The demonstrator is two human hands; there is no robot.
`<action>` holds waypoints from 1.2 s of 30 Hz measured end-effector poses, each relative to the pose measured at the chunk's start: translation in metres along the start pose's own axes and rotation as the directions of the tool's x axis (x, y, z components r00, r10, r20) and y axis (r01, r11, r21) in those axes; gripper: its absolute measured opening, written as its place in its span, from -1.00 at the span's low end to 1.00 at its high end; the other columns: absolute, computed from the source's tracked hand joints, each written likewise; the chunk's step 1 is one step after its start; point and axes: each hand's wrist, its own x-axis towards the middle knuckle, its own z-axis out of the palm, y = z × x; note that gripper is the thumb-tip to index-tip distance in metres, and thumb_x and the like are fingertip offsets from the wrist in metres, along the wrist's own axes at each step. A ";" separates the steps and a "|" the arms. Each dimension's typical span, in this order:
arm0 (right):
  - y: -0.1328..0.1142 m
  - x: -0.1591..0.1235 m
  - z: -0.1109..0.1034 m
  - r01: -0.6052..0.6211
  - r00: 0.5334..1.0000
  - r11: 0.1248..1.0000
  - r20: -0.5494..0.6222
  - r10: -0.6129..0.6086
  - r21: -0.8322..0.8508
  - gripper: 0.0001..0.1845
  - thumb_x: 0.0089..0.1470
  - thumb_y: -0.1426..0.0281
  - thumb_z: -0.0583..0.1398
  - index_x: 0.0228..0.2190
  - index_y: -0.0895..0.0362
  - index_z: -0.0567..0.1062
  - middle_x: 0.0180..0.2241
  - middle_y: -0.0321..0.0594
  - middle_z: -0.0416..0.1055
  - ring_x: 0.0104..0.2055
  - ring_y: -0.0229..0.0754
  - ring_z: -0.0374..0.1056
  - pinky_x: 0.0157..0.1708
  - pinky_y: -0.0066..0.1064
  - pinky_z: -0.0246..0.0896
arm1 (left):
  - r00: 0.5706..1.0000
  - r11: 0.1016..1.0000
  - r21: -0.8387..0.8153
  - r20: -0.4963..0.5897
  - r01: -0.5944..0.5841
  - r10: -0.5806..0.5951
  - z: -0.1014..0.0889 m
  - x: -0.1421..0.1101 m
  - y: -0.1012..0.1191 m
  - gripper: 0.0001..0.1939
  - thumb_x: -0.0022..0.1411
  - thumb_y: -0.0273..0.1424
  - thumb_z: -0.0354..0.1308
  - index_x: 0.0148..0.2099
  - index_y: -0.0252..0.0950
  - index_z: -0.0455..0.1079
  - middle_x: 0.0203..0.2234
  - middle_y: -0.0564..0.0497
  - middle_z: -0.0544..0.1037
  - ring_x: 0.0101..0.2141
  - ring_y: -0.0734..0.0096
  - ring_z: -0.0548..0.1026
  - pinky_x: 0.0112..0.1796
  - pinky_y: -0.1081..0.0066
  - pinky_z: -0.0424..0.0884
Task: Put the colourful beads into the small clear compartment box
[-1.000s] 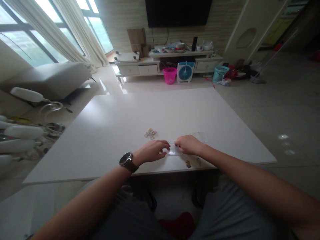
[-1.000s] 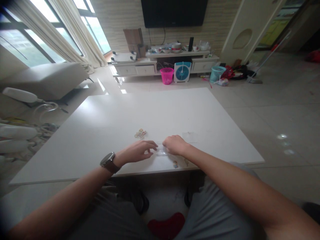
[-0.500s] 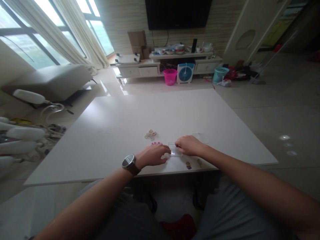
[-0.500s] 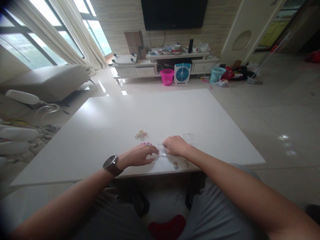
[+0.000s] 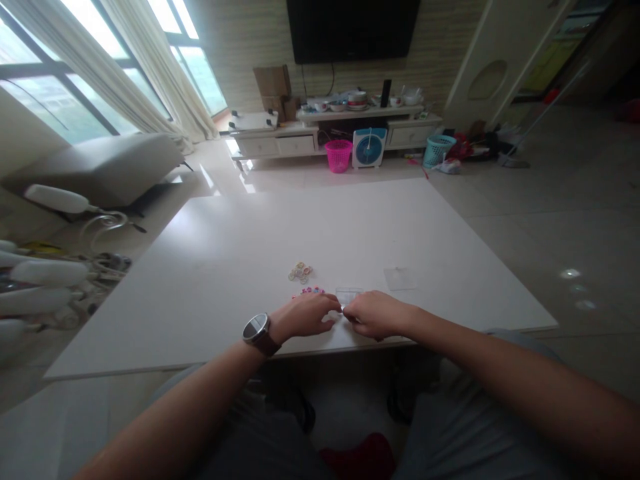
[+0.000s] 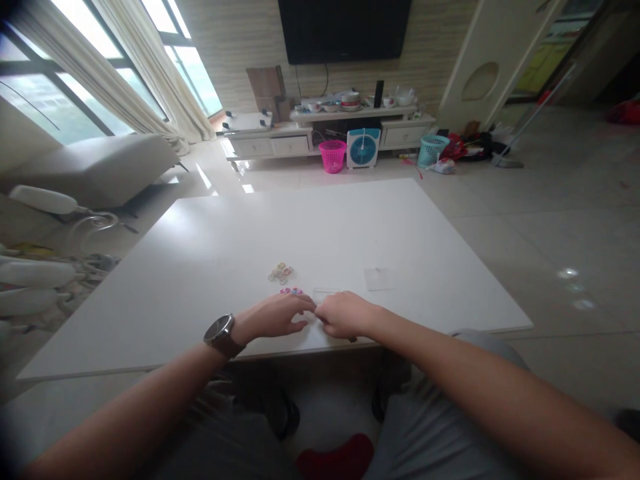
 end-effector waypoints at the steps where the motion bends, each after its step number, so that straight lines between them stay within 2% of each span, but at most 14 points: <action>1: -0.002 -0.001 0.000 0.014 1.000 1.000 0.021 -0.014 0.002 -0.71 0.09 0.36 0.09 -0.28 0.13 0.59 -0.29 -0.04 0.57 -0.29 -0.05 0.48 -0.41 -0.39 0.15 | 1.000 1.000 -0.001 0.001 0.002 -0.002 0.000 0.000 0.000 -0.67 0.16 -0.45 0.11 -0.02 -0.19 0.47 -0.09 -0.02 0.57 -0.13 0.25 0.54 -0.14 0.36 0.42; 6: -0.007 -0.004 0.006 0.053 0.991 0.998 0.119 -0.055 0.023 -0.71 0.05 0.38 0.10 -0.32 0.15 0.62 -0.32 -0.01 0.57 -0.36 -0.05 0.47 -0.46 -0.39 0.13 | 1.000 1.000 0.002 0.000 0.013 -0.013 0.001 0.000 -0.001 -0.69 0.16 -0.44 0.12 -0.03 -0.20 0.47 -0.07 -0.03 0.56 -0.13 0.25 0.54 -0.12 0.35 0.43; 12: -0.007 0.001 0.009 0.014 0.992 1.000 0.122 -0.016 0.011 -0.66 0.08 0.38 0.07 -0.25 0.19 0.62 -0.28 0.05 0.57 -0.32 -0.03 0.48 -0.41 -0.37 0.19 | 1.000 1.000 -0.006 -0.019 -0.008 0.008 0.003 0.001 -0.001 -0.69 0.17 -0.44 0.12 -0.03 -0.19 0.48 -0.08 -0.03 0.57 -0.10 0.26 0.53 -0.09 0.35 0.42; 19: -0.012 0.000 0.018 -0.006 0.957 0.998 0.288 -0.014 0.068 -0.63 -0.02 0.21 0.22 -0.25 0.17 0.65 -0.29 0.03 0.59 -0.32 -0.01 0.49 -0.42 -0.36 0.24 | 1.000 1.000 -0.007 -0.004 -0.012 0.012 0.000 0.001 0.001 -0.71 0.18 -0.44 0.12 -0.05 -0.19 0.49 -0.12 -0.03 0.57 -0.08 0.24 0.51 -0.09 0.32 0.42; 23: -0.011 0.005 0.028 -0.028 0.935 0.998 0.354 0.006 0.058 -0.64 -0.07 0.23 0.27 -0.23 0.15 0.65 -0.29 0.01 0.58 -0.30 0.01 0.50 -0.41 -0.36 0.25 | 1.000 1.000 -0.021 -0.014 -0.015 0.015 0.001 0.001 0.000 -0.72 0.18 -0.44 0.12 -0.05 -0.19 0.50 -0.12 -0.03 0.57 -0.08 0.25 0.51 -0.07 0.32 0.42; 28: -0.009 0.008 0.032 -0.036 0.941 0.997 0.338 0.011 0.066 -0.65 -0.05 0.24 0.25 -0.24 0.13 0.65 -0.30 0.00 0.58 -0.29 0.00 0.50 -0.41 -0.37 0.25 | 1.000 1.000 -0.014 -0.023 -0.013 0.012 0.002 0.000 -0.002 -0.74 0.19 -0.42 0.12 -0.07 -0.19 0.49 -0.13 -0.02 0.57 -0.08 0.24 0.50 -0.06 0.30 0.42; 36: -0.012 0.006 0.027 -0.033 0.943 0.997 0.333 0.008 0.072 -0.63 0.03 0.22 0.20 -0.21 0.15 0.65 -0.27 0.03 0.59 -0.26 0.02 0.50 -0.37 -0.33 0.28 | 1.000 1.000 -0.015 -0.022 -0.009 0.009 0.001 0.000 -0.002 -0.74 0.19 -0.43 0.11 -0.08 -0.20 0.50 -0.14 -0.04 0.57 -0.08 0.24 0.50 0.01 0.28 0.39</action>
